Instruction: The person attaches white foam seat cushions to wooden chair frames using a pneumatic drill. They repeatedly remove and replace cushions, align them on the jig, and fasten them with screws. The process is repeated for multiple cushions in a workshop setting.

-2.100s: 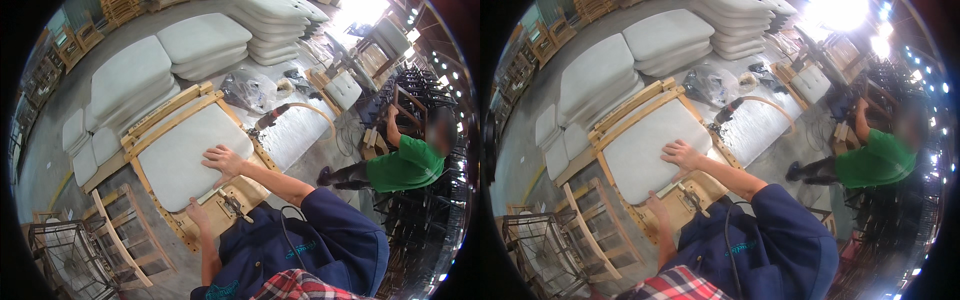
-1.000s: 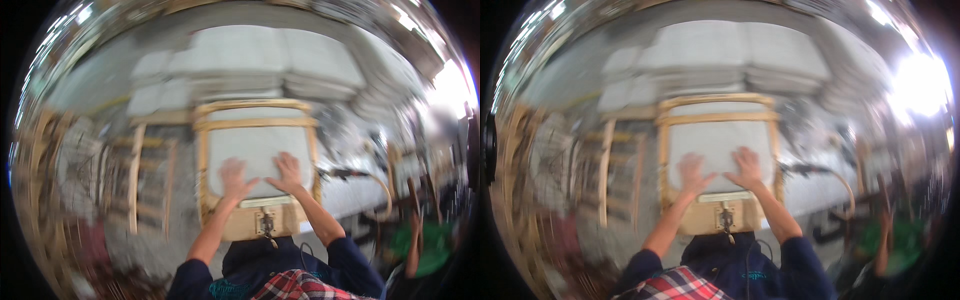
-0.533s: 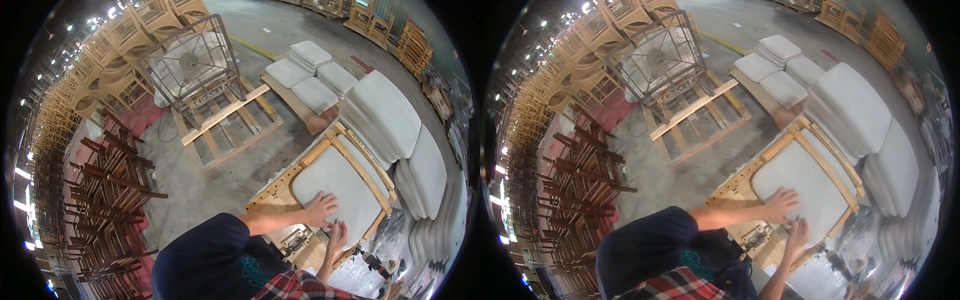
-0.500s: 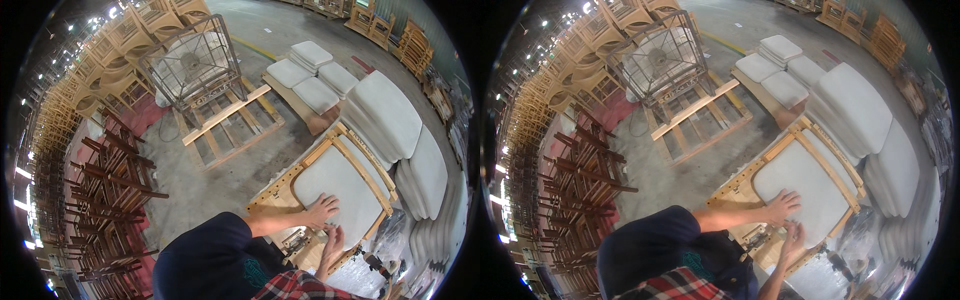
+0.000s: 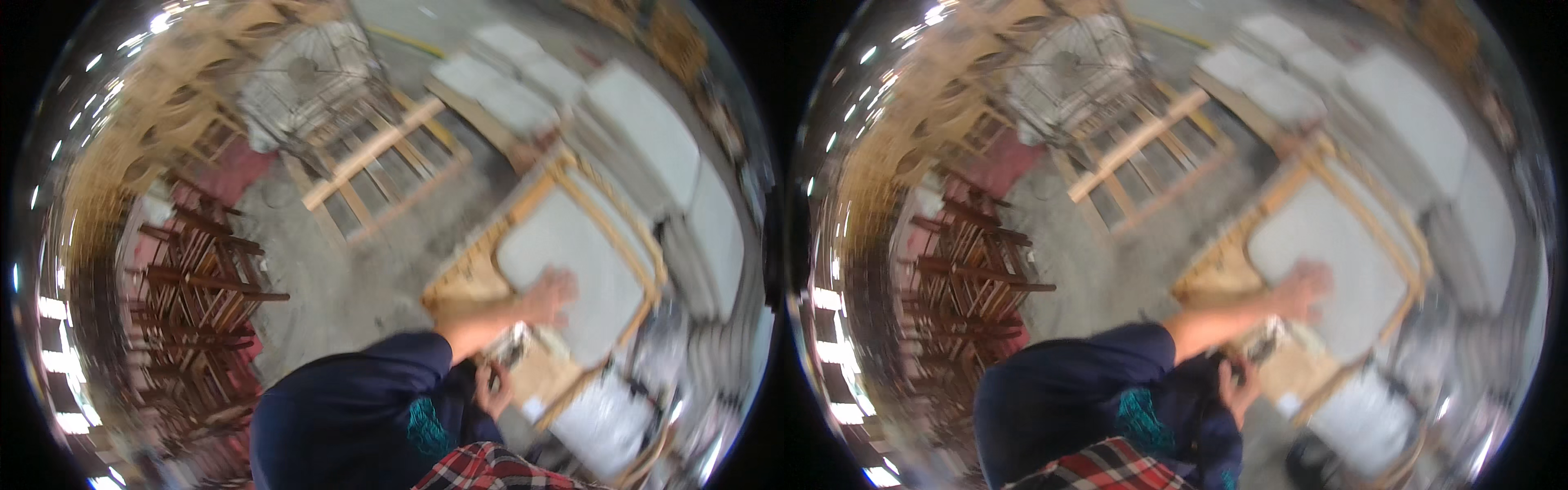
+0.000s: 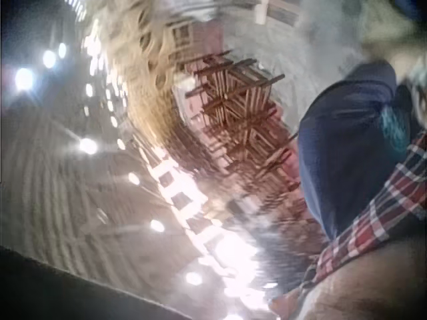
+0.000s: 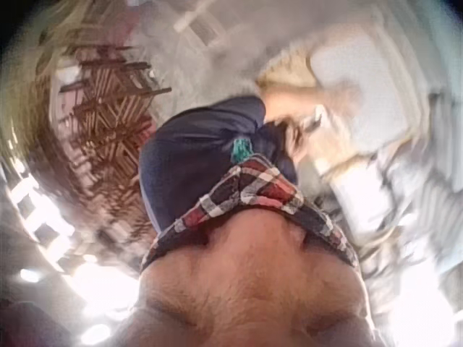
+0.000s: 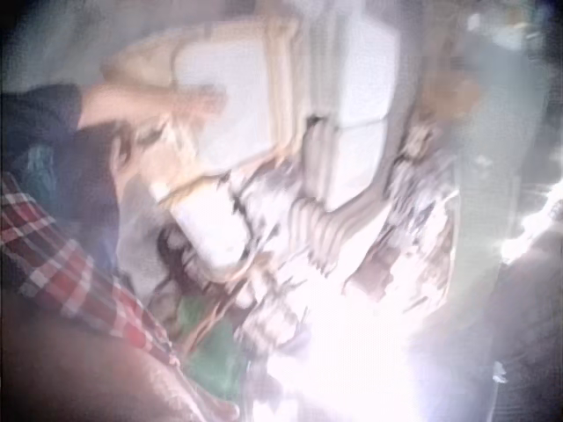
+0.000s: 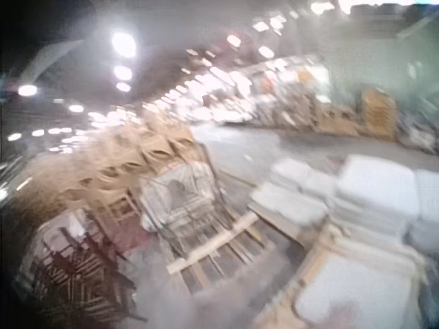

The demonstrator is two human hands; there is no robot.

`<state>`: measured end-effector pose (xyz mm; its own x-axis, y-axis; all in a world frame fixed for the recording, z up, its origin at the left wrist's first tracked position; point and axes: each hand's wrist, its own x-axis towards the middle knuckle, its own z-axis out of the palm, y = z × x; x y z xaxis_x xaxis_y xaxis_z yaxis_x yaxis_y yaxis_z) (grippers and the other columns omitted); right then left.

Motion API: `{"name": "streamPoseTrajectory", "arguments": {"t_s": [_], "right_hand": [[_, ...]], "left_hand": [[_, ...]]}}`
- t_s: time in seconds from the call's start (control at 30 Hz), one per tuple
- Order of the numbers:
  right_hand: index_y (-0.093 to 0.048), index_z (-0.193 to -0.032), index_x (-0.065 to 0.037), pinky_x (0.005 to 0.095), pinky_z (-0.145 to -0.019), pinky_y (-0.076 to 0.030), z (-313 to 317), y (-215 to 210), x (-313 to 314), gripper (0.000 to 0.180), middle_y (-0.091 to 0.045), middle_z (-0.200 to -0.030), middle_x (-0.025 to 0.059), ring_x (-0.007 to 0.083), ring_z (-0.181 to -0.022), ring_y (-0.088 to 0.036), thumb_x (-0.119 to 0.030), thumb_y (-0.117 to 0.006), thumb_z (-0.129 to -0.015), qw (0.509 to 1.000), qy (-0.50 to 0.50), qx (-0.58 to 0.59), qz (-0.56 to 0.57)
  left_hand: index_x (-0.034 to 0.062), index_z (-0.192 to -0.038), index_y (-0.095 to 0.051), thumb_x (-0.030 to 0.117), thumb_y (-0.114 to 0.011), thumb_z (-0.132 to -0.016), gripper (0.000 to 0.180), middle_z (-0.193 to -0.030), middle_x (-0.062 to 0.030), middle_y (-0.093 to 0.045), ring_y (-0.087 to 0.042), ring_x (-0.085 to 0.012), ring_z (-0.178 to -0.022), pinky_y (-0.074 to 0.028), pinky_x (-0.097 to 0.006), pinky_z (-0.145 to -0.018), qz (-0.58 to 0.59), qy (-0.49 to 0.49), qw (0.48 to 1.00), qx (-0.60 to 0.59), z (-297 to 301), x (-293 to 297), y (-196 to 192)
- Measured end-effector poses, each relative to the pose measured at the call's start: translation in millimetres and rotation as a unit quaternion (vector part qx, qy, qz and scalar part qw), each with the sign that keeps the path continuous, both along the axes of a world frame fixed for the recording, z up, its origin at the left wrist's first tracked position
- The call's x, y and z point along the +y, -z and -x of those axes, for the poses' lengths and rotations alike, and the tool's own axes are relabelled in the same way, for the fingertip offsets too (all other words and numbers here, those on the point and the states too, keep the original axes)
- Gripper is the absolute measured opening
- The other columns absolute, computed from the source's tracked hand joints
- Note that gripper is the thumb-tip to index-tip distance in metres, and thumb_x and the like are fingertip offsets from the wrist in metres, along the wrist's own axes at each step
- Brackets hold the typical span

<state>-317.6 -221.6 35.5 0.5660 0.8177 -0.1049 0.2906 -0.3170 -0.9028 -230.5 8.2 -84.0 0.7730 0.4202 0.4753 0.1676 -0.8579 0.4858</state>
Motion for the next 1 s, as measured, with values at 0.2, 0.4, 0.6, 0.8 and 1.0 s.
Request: {"name": "streamPoseTrajectory", "arguments": {"t_s": [0.2, 0.4, 0.6, 0.8, 1.0], "right_hand": [[-0.075, -0.11, -0.002, 0.0321, -0.086, -0.055, -37, -21, -22, 0.021, -0.077, -0.097, 0.0124, 0.0196, -0.09, -0.072, -0.012, -0.076, -0.092, 0.991, 0.115, -0.064, 0.003], [-0.074, -0.111, 0.002, 0.0316, -0.085, -0.055, -46, 2, -62, 0.02, -0.076, -0.097, 0.0116, 0.0185, -0.09, -0.07, -0.012, -0.073, -0.095, 0.958, 0.282, -0.043, 0.001], [-0.069, -0.119, 0.002, 0.0356, -0.085, -0.057, -22, -11, -22, 0.037, -0.074, -0.103, 0.0177, 0.0282, -0.095, -0.072, -0.023, -0.076, -0.093, 0.991, 0.1, -0.079, 0.05], [-0.048, -0.144, 0.002, 0.0399, -0.089, -0.057, -7, 7, -35, 0.073, -0.074, -0.107, 0.02, 0.0313, -0.103, -0.072, -0.037, -0.078, -0.09, 0.933, 0.05, 0.114, 0.338], [-0.047, -0.137, 0.001, 0.0409, -0.071, -0.052, -8, -4, -40, 0.066, -0.067, -0.074, 0.0151, 0.0286, -0.073, -0.067, -0.026, -0.076, -0.085, 0.937, 0.024, 0.131, 0.323]], "left_hand": [[0.0196, -0.138, -0.063, 0.07, -0.063, -0.084, 0.074, -0.157, -0.0135, -0.045, -0.032, -0.0389, -0.148, -0.017, -0.074, -0.116, -0.006, -0.058, 0.997, 0.056, 3, 10, -16], [0.0101, -0.14, -0.056, 0.052, -0.068, -0.088, 0.068, -0.149, -0.0168, -0.051, -0.039, -0.0391, -0.142, -0.024, -0.065, -0.118, -0.039, -0.042, 0.995, 0.084, 5, -5, -52], [0.0098, -0.146, -0.052, 0.057, -0.066, -0.089, 0.075, -0.157, -0.0207, -0.041, -0.031, -0.0426, -0.147, -0.021, -0.069, -0.117, -0.004, -0.015, 0.994, 0.11, 8, 4, -50], [0.0098, -0.145, -0.053, 0.059, -0.067, -0.088, 0.076, -0.156, -0.0214, -0.041, -0.031, -0.0429, -0.147, -0.021, -0.07, -0.116, -0.005, -0.012, 0.995, 0.095, 11, 6, -51], [0.0153, -0.15, -0.051, 0.075, -0.052, -0.089, 0.085, -0.161, -0.0167, -0.038, -0.025, -0.041, -0.151, -0.015, -0.072, -0.118, -0.065, -0.03, 0.99, 0.123, 5, 6, -31]]}}
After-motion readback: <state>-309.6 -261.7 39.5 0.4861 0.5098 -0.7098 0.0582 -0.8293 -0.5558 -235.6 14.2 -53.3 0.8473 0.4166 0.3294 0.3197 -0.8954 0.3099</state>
